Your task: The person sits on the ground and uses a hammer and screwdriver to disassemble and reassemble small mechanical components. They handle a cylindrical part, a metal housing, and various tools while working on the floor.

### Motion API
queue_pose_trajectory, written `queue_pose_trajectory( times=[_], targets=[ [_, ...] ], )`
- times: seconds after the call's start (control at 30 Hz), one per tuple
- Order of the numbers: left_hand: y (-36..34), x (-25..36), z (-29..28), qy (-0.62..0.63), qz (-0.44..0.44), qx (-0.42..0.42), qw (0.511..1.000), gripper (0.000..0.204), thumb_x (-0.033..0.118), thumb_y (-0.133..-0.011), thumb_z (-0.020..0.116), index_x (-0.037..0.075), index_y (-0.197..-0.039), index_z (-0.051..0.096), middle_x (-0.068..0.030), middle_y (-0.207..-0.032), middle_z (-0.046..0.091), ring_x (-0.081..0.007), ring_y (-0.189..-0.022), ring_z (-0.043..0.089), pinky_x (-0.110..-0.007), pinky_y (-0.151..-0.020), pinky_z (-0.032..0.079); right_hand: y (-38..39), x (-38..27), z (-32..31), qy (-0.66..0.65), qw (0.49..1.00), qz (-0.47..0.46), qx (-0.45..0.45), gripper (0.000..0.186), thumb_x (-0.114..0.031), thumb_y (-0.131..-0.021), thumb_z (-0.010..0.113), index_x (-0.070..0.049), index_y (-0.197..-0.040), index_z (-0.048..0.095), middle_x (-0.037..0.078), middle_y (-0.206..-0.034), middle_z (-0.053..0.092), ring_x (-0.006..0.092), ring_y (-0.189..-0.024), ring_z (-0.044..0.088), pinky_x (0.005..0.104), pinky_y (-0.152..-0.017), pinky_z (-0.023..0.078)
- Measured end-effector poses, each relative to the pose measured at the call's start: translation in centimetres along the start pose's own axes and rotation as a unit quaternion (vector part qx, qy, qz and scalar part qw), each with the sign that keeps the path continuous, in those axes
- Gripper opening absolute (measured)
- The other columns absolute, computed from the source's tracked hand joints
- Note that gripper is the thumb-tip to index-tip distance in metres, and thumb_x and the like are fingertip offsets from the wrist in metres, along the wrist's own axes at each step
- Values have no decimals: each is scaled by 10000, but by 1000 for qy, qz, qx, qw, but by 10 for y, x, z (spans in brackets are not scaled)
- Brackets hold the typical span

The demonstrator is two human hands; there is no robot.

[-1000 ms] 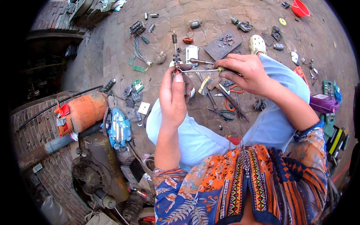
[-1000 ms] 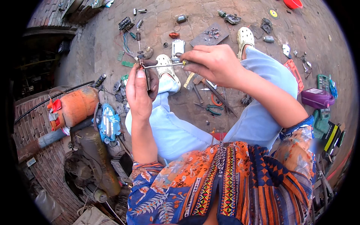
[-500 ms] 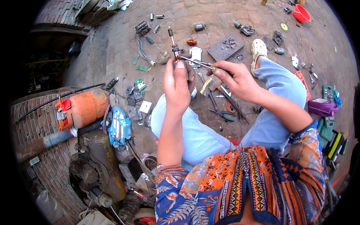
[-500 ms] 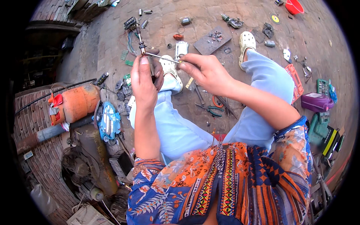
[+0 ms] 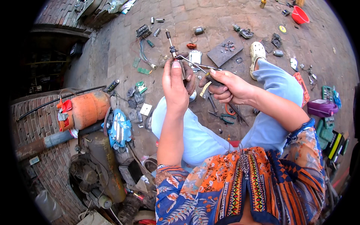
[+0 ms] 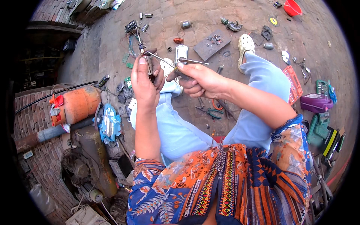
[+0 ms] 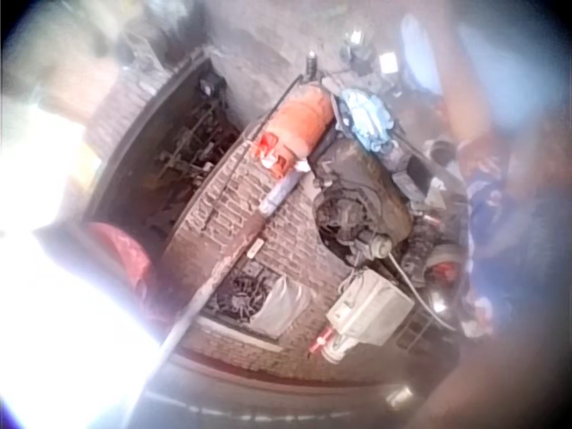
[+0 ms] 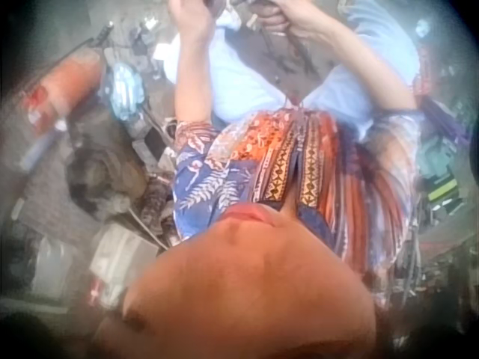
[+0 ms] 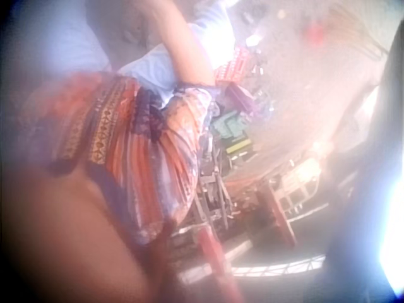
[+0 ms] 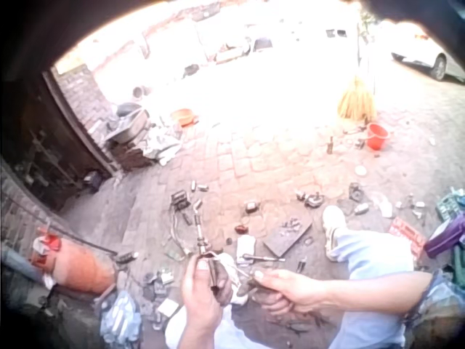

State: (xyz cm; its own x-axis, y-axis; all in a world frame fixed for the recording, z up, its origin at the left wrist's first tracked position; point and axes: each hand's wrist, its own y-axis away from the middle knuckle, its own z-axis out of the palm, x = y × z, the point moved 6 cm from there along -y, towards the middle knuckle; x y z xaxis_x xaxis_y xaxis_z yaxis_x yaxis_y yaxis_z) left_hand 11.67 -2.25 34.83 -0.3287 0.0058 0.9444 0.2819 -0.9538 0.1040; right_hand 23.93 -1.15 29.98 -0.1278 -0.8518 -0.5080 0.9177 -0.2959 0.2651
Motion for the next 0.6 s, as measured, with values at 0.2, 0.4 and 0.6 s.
queue_pose_trajectory(
  times=[0.2, 0.4, 0.6],
  targets=[
    [10, -6, 21, 167, -106, -165, 966, 443, 384, -985, 338, 15, -1205, 445, 13, -627, 361, -42, -376, 260, -205, -322, 242, -3, -4, -1, -18, 998, -4, -65, 446, -422, -989, 340, -23, -1046, 534, -90, -526, 245, 17, -414, 183, 191, -364, 132],
    [8, 13, 18, 104, 22, -79, 991, 460, 349, -980, 378, -5, -1273, 395, -7, -684, 380, -51, -419, 287, -193, -333, 259, -9, -25, -3, 61, 994, -88, -7, 451, -426, -976, 381, -13, -924, 555, -75, -504, 289, 37, -424, 240, 213, -390, 195],
    [4, 10, 10, 125, 37, -94, 987, 411, 273, -982, 391, 43, -1320, 348, -41, -777, 439, -69, -480, 355, -213, -395, 335, 11, -50, -14, 311, 926, -196, 88, 479, -431, -975, 378, -8, -914, 594, -61, -543, 346, 44, -491, 298, 213, -470, 242]
  ],
)
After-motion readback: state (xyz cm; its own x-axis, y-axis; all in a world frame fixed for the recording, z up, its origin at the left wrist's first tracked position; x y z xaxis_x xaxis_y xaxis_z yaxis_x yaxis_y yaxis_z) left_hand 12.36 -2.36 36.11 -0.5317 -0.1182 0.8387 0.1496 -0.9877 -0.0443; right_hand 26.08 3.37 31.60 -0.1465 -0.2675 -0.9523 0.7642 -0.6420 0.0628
